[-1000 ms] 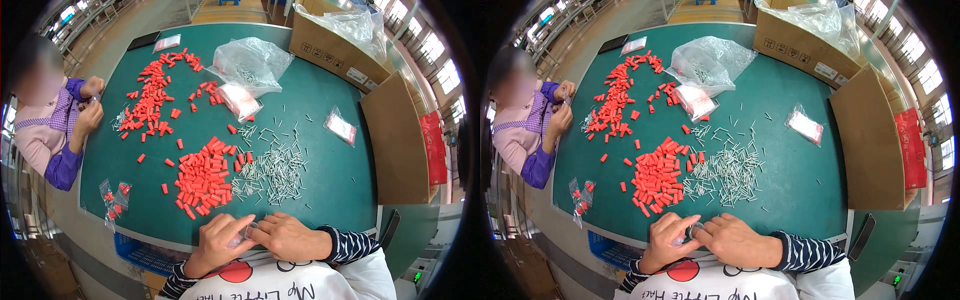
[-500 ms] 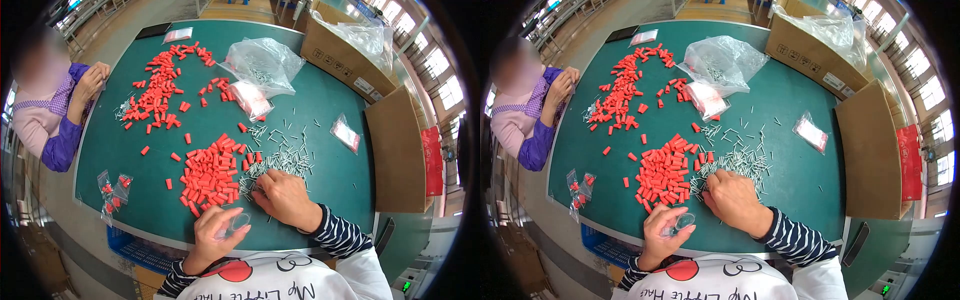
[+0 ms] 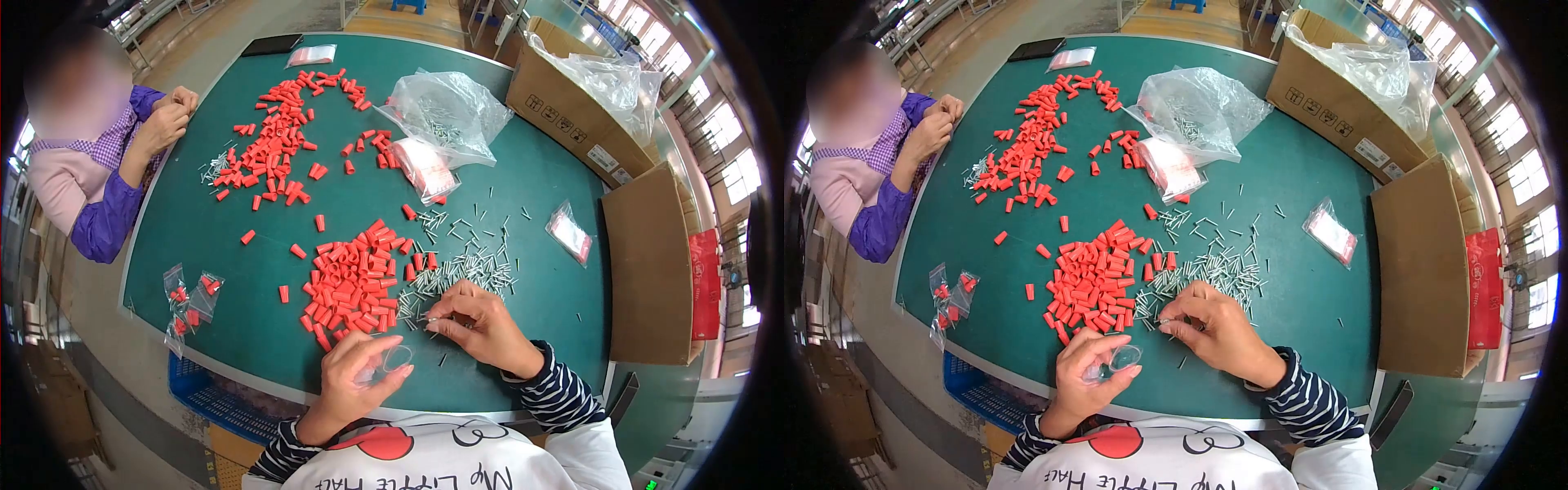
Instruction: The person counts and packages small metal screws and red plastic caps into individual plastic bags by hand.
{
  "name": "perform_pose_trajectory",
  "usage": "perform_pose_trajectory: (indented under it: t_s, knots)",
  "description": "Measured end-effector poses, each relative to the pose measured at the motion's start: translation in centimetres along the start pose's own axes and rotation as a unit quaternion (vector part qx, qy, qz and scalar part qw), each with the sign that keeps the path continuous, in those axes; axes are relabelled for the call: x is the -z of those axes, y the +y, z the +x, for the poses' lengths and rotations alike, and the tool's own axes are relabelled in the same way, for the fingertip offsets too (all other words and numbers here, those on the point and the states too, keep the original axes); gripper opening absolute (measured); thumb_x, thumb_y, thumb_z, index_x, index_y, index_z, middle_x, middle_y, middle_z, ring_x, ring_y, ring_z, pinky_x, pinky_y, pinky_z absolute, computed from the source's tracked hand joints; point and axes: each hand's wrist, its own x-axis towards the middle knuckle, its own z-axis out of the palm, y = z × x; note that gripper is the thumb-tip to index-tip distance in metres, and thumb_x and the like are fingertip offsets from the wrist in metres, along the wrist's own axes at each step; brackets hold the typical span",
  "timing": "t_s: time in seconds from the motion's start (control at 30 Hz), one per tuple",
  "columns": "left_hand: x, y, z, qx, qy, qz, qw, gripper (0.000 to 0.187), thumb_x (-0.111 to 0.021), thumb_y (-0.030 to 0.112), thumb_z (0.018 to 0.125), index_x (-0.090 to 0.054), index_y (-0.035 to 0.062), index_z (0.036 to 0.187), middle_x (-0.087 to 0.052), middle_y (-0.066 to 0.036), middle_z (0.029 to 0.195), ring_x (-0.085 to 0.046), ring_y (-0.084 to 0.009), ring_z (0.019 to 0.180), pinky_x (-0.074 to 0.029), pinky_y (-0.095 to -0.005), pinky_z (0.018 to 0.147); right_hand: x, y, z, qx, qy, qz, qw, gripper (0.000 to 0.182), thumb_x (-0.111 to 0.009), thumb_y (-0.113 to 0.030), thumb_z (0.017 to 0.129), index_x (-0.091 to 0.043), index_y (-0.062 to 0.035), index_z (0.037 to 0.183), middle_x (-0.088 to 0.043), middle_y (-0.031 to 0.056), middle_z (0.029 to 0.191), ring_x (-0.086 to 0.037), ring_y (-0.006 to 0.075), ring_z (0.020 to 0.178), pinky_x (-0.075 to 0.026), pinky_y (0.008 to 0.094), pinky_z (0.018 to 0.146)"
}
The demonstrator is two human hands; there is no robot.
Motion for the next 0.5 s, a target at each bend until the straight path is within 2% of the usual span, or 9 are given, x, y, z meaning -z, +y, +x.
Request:
perform_pose_trajectory:
  t_s: [0.07, 0.17, 0.27, 0.37, 0.47, 0.5]
  knots:
    - [-0.1, 0.1, 0.1, -0.002, 0.003, -0.002, 1.000, 0.043, -0.083, 0.005, 0.066, -0.069, 0.0019, 0.106, -0.057, -0.005, 0.080, -0.053, -0.0135, 0.067, -0.043, -0.0251, 0.060, 0.0, 0.2, 0.0, 0.005, 0.006, 0.044, 0.999, 0.007, -0.069, -0.006, 0.088, -0.070, -0.0056, 0.095, -0.062, 0.0031, 0.085, -0.057, 0.0132, 0.074, -0.047, 0.0276, 0.065]
    - [0.0, 0.3, 0.1, 0.001, 0.009, -0.006, 1.000, 0.043, -0.083, 0.004, 0.066, -0.069, 0.0021, 0.107, -0.057, -0.005, 0.082, -0.054, -0.0136, 0.070, -0.043, -0.0253, 0.061, -0.2, 0.4, -0.4, -0.111, -0.012, 0.231, 0.967, 0.010, -0.066, -0.009, 0.093, -0.068, -0.0035, 0.100, -0.061, -0.0006, 0.084, -0.056, 0.0081, 0.079, -0.046, 0.0236, 0.070]
    - [-0.1, 0.3, 0.0, 0.011, 0.012, -0.014, 1.000, 0.043, -0.083, 0.004, 0.066, -0.069, 0.0022, 0.107, -0.057, -0.005, 0.084, -0.054, -0.0135, 0.072, -0.044, -0.0256, 0.064, -0.2, -0.3, -0.4, -0.174, -0.033, 0.317, 0.932, 0.012, -0.064, -0.011, 0.095, -0.066, -0.0020, 0.103, -0.059, -0.0022, 0.089, -0.055, 0.0050, 0.084, -0.046, 0.0207, 0.074]
    - [-0.1, 0.1, 0.1, 0.010, 0.011, -0.019, 1.000, 0.044, -0.083, 0.003, 0.066, -0.068, 0.0018, 0.107, -0.057, -0.005, 0.086, -0.055, -0.0137, 0.074, -0.045, -0.0261, 0.067, -0.6, -0.7, -0.4, -0.155, -0.053, 0.371, 0.914, 0.012, -0.064, -0.011, 0.095, -0.066, -0.0020, 0.103, -0.058, 0.0001, 0.099, -0.056, 0.0057, 0.089, -0.045, 0.0199, 0.078]
    - [-0.1, 0.1, 0.1, 0.014, 0.012, -0.022, 1.000, 0.044, -0.083, 0.001, 0.066, -0.068, 0.0010, 0.107, -0.057, -0.005, 0.088, -0.056, -0.0142, 0.076, -0.046, -0.0266, 0.069, -1.7, -1.3, -0.5, -0.083, -0.055, 0.378, 0.920, 0.012, -0.063, -0.011, 0.095, -0.066, -0.0018, 0.103, -0.056, 0.0023, 0.108, -0.055, 0.0066, 0.093, -0.045, 0.0213, 0.081]
    - [-0.1, 0.1, 0.1, 0.014, 0.013, -0.020, 1.000, 0.044, -0.083, 0.001, 0.066, -0.068, 0.0007, 0.107, -0.057, -0.005, 0.088, -0.056, -0.0143, 0.077, -0.046, -0.0268, 0.069, -1.9, -1.7, -0.6, -0.081, -0.058, 0.374, 0.922, 0.013, -0.064, -0.010, 0.094, -0.067, -0.0024, 0.105, -0.055, 0.0040, 0.111, -0.054, 0.0094, 0.099, -0.045, 0.0226, 0.082]
